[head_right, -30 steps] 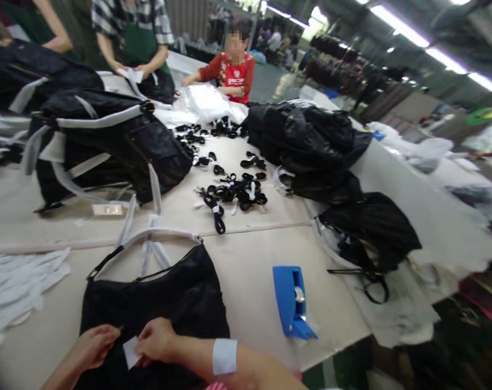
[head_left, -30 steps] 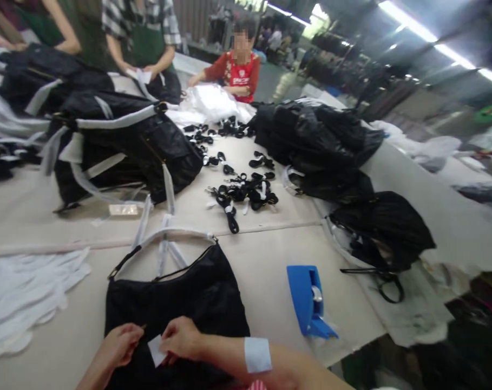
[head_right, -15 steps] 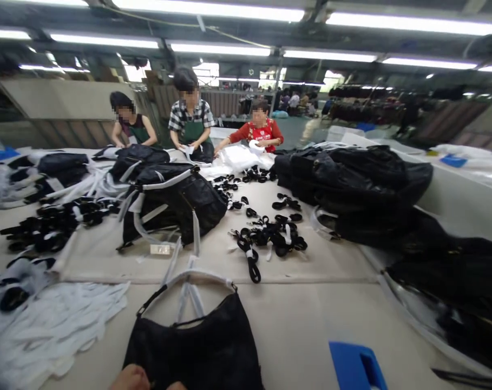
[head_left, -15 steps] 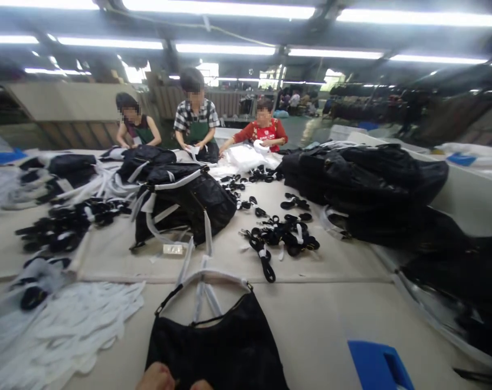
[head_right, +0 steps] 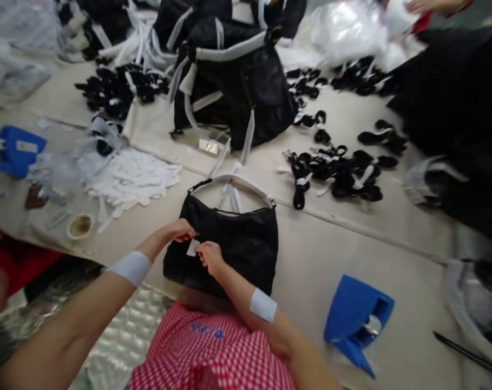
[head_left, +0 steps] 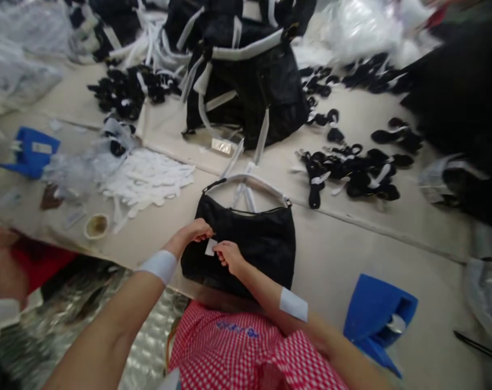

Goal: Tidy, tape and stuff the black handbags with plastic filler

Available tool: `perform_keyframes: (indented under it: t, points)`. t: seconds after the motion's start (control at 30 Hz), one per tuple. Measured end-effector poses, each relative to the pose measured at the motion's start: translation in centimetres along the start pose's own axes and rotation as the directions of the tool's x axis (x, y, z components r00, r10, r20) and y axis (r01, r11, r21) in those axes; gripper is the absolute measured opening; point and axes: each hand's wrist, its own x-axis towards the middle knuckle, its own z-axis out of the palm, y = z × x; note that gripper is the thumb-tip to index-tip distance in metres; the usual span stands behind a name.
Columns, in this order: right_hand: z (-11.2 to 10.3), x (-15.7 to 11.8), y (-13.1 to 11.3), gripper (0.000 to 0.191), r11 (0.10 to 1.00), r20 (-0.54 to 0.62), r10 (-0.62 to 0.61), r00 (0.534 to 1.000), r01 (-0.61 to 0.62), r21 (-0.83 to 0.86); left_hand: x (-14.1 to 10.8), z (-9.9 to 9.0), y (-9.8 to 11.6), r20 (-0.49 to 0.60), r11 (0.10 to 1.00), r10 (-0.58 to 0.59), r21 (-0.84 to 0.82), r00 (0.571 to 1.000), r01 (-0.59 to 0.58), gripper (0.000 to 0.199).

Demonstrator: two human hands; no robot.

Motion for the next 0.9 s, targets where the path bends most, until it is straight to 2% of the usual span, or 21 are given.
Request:
perform_keyframes:
  t: [0.07, 0.13, 0.3, 0.47, 0.5, 0.53, 0.57, 0.6, 0.63, 0.67, 0.7, 0.73, 0.77, 0.8, 0.83, 0.9]
  points:
    - [0.5, 0.7, 0.6, 0.010, 0.999, 0.007, 0.039, 0.999, -0.040, 0.022, 2.1, 0.0, -1.6, 0.041, 0.991, -0.128, 0.029, 0.991, 0.127, 0.019]
    - [0.6, 1.0, 0.5, 0.015, 0.998, -0.010, 0.039, 0.999, -0.039, 0.045, 3.3, 0.0, -2.2, 0.051, 0.985, -0.172, 0.035, 0.984, 0.171, 0.012]
    - [1.0, 1.3, 0.0, 0.015, 0.999, -0.057, 0.019, 0.998, -0.017, 0.038, 3.3, 0.5, -2.6, 0.041, 0.994, -0.105, -0.017, 0.994, 0.106, 0.011]
    - [0.6, 1.7, 0.0, 0.016, 0.998, -0.034, -0.018, 0.999, 0.016, -0.054, 2.9, 1.3, -3.5, 0.004, 0.999, -0.027, -0.047, 1.000, 0.028, 0.020]
    - [0.1, 1.8, -0.2, 0.015, 0.995, -0.029, -0.053, 0.998, 0.050, -0.088, 2.8, 1.5, -3.7, -0.006, 0.998, -0.015, -0.053, 1.000, 0.015, 0.020]
    - [-0.5, 1.9, -0.5, 0.013, 0.978, -0.026, -0.138, 0.990, 0.132, -0.160, 2.7, 1.6, -3.8, -0.017, 0.998, -0.005, -0.058, 1.000, 0.004, 0.019]
    - [-1.3, 2.1, -0.9, 0.013, 0.925, -0.012, -0.271, 0.962, 0.258, -0.279, 2.6, 1.6, -4.0, -0.032, 0.998, 0.005, -0.061, 0.999, -0.007, 0.018]
    - [-2.1, 2.4, -1.4, 0.018, 0.808, 0.040, -0.427, 0.903, 0.402, -0.431, 2.5, 1.7, -4.1, -0.051, 0.998, 0.014, -0.060, 0.999, -0.017, 0.016]
    - [-2.9, 2.8, -2.0, 0.024, 0.619, 0.146, -0.562, 0.814, 0.531, -0.579, 2.3, 1.7, -4.3, -0.072, 0.998, 0.023, -0.055, 0.997, -0.027, 0.015]
    - [-3.7, 3.2, -2.6, 0.029, 0.385, 0.292, -0.635, 0.715, 0.621, -0.683, 2.0, 1.8, -4.4, -0.093, 0.998, 0.031, -0.049, 0.995, -0.036, 0.014]
    - [-4.3, 3.8, -3.2, 0.032, 0.167, 0.439, -0.638, 0.633, 0.671, -0.723, 1.8, 1.9, -4.5, -0.116, 0.998, 0.047, -0.038, 0.992, -0.052, 0.013]
    - [-4.8, 4.4, -3.7, 0.034, 0.015, 0.553, -0.599, 0.579, 0.699, -0.715, 1.5, 1.9, -4.7, -0.141, 0.997, 0.076, -0.022, 0.987, -0.079, 0.013]
    - [-5.1, 5.1, -4.1, 0.034, -0.082, 0.637, -0.552, 0.539, 0.725, -0.684, 1.3, 2.0, -4.8, -0.165, 0.993, 0.113, -0.003, 0.980, -0.115, 0.014]
    - [-5.3, 5.7, -4.4, 0.033, -0.137, 0.692, -0.516, 0.504, 0.749, -0.648, 1.1, 2.2, -4.9, -0.189, 0.988, 0.154, 0.017, 0.970, -0.154, 0.015]
    - [-5.4, 6.2, -4.6, 0.031, -0.160, 0.725, -0.498, 0.475, 0.772, -0.616, 0.9, 2.3, -5.1, -0.211, 0.981, 0.193, 0.032, 0.958, -0.190, 0.016]
    - [-5.3, 7.1, -4.7, 0.025, -0.149, 0.746, -0.497, 0.443, 0.804, -0.576, 0.7, 2.7, -5.3, -0.236, 0.971, 0.237, 0.033, 0.942, -0.236, 0.017]
